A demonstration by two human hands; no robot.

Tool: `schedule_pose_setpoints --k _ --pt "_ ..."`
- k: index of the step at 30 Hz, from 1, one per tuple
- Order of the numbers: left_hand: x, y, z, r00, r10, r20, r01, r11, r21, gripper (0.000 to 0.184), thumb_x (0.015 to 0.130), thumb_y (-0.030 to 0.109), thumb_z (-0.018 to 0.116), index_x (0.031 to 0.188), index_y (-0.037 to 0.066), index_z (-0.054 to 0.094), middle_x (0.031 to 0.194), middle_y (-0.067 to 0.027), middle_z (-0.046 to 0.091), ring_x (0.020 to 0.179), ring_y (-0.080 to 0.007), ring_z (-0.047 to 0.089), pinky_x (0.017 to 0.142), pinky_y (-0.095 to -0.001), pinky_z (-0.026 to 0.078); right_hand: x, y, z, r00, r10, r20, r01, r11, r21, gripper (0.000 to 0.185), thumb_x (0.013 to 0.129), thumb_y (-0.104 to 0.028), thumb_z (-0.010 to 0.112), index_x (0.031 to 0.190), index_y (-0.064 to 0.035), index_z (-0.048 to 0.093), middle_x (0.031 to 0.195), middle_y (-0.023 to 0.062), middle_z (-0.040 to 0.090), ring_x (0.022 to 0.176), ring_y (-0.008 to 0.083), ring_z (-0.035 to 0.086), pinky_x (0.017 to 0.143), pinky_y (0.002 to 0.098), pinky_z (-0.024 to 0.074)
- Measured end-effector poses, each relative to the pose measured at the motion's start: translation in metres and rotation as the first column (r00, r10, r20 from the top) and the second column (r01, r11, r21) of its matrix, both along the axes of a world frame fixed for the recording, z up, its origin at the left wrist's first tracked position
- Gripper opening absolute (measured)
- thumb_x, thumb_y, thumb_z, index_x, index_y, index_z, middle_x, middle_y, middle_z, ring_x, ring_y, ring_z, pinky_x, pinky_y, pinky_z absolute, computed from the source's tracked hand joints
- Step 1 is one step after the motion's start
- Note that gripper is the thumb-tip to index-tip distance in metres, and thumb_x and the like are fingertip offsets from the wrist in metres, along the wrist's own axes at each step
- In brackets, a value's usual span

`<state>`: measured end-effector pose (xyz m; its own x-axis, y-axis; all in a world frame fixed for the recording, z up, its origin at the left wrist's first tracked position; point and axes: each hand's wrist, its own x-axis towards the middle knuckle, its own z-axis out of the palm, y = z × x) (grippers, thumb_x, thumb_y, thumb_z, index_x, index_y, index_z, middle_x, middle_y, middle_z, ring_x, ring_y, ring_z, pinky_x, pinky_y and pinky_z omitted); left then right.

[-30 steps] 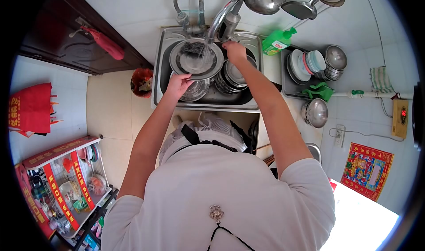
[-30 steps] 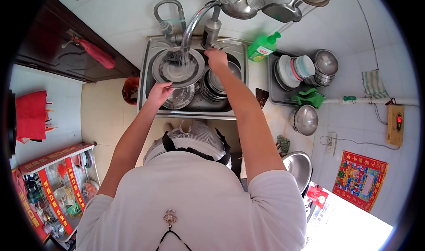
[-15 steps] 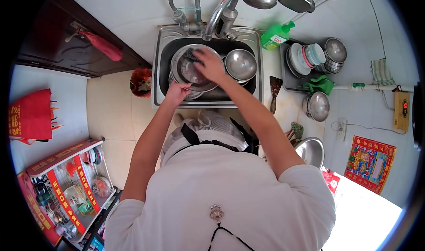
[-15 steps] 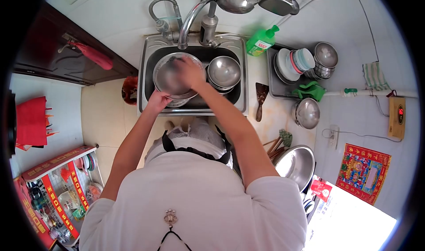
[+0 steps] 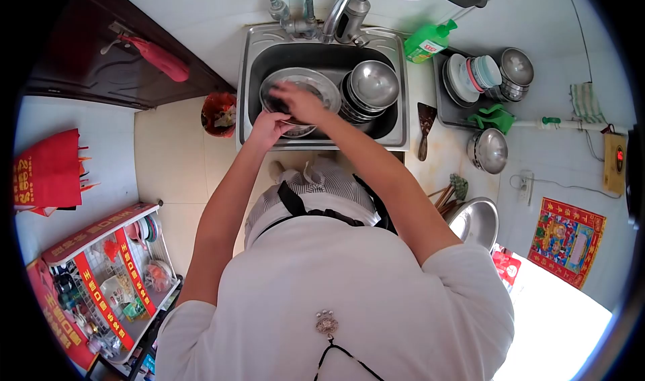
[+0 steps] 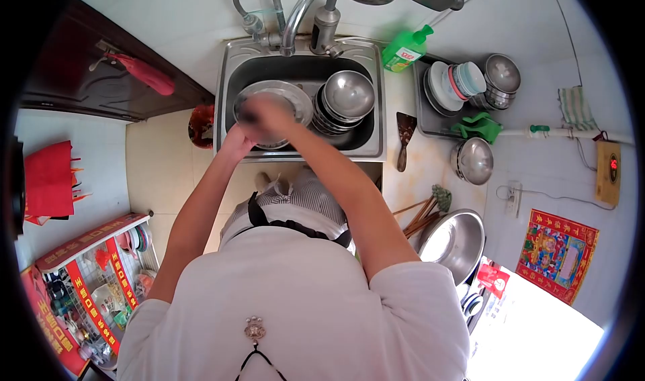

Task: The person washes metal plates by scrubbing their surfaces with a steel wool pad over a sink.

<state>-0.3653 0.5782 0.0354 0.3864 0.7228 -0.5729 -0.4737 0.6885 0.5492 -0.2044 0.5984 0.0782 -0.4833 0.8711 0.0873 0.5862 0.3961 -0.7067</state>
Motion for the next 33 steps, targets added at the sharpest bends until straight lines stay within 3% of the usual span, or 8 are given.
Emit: schedule_pose_setpoints --k 3,9,16,19,22,25,28,33 --pt "-0.013 -0.002 0.004 0.996 -0.003 -0.091 0.004 1.0 0.015 0.043 0.072 -0.01 0.053 0.113 0.003 0.046 0.101 -0.0128 0.058 0.087 -0.0259 0.062 0.075 -0.0405 0.055 0.012 -0.023 -0.022 0.982 0.132 -0.137 -0.142 0.988 -0.065 0.04 0.083 -0.002 0.047 0.12 -0.0159 0.056 0.133 0.0102 0.045 0.12 0.0327 0.044 0.098 0.0356 0.0386" --pt "-0.008 -0.016 0.023 0.964 -0.116 -0.238 0.137 0.988 0.075 0.044 0.074 -0.011 0.052 0.115 0.004 0.045 0.103 -0.012 0.059 0.09 -0.0258 0.062 0.078 -0.0403 0.054 0.05 -0.019 -0.011 0.946 -0.232 0.226 0.235 0.972 0.012 0.042 0.084 -0.003 0.047 0.122 -0.0171 0.054 0.136 0.0099 0.041 0.124 0.0335 0.038 0.102 0.0353 0.0355" --pt "-0.009 -0.007 0.014 0.996 0.021 -0.089 -0.015 0.998 0.064 0.049 0.072 -0.012 0.053 0.117 0.007 0.043 0.103 -0.0127 0.058 0.086 -0.0266 0.062 0.073 -0.0401 0.055 0.011 -0.033 -0.025 0.966 0.115 -0.231 -0.127 0.991 -0.038 0.042 0.085 -0.002 0.043 0.124 -0.0157 0.052 0.138 0.0129 0.037 0.128 0.0369 0.031 0.105 0.0381 0.0298" --pt "-0.012 -0.01 0.026 0.988 0.007 -0.156 0.001 0.999 0.055 0.056 0.07 -0.014 0.052 0.12 0.01 0.04 0.107 -0.0119 0.056 0.09 -0.0265 0.061 0.074 -0.0405 0.055 0.042 -0.024 -0.045 0.976 -0.212 -0.042 0.202 0.963 -0.178 0.042 0.085 -0.001 0.044 0.124 -0.015 0.052 0.138 0.0142 0.037 0.129 0.0367 0.031 0.106 0.038 0.0278" --pt "0.014 -0.017 0.037 0.984 -0.047 -0.169 0.053 0.998 0.032 0.059 0.071 -0.014 0.052 0.122 0.012 0.039 0.108 -0.0105 0.056 0.092 -0.025 0.061 0.077 -0.0417 0.054 0.042 0.012 -0.061 0.878 -0.475 -0.049 0.478 0.875 0.083 0.045 0.083 0.001 0.044 0.124 -0.015 0.051 0.138 0.0138 0.037 0.128 0.0359 0.032 0.105 0.0377 0.0289" --pt "0.027 -0.015 0.032 0.999 -0.033 -0.026 0.034 0.997 0.064 0.063 0.07 -0.015 0.051 0.124 0.014 0.037 0.109 -0.0106 0.055 0.092 -0.0252 0.06 0.076 -0.0416 0.054 0.006 0.024 -0.053 0.88 -0.284 -0.38 0.322 0.946 0.039 0.047 0.082 0.002 0.045 0.125 -0.0161 0.052 0.14 0.0137 0.035 0.129 0.0352 0.032 0.105 0.0375 0.0298" --pt "0.012 -0.006 0.028 0.999 -0.012 0.033 0.008 0.993 0.116 0.067 0.071 -0.014 0.051 0.128 0.016 0.033 0.115 -0.0114 0.052 0.095 -0.027 0.059 0.077 -0.0413 0.054 -0.02 -0.004 -0.028 0.941 -0.017 -0.339 0.029 0.999 0.029 0.052 0.079 0.006 0.048 0.125 -0.0185 0.052 0.14 0.015 0.035 0.129 0.0318 0.033 0.104 0.0355 0.0303" --pt "0.011 -0.009 0.036 0.997 -0.009 -0.078 0.015 0.997 0.077 0.065 0.069 -0.016 0.053 0.124 0.015 0.036 0.113 -0.011 0.053 0.093 -0.0277 0.06 0.074 -0.0399 0.055 0.002 0.028 -0.026 0.935 -0.216 -0.282 0.272 0.946 0.178 0.043 0.081 0.0 0.05 0.122 -0.0151 0.054 0.136 0.0147 0.039 0.126 0.0379 0.034 0.104 0.0398 0.0302"
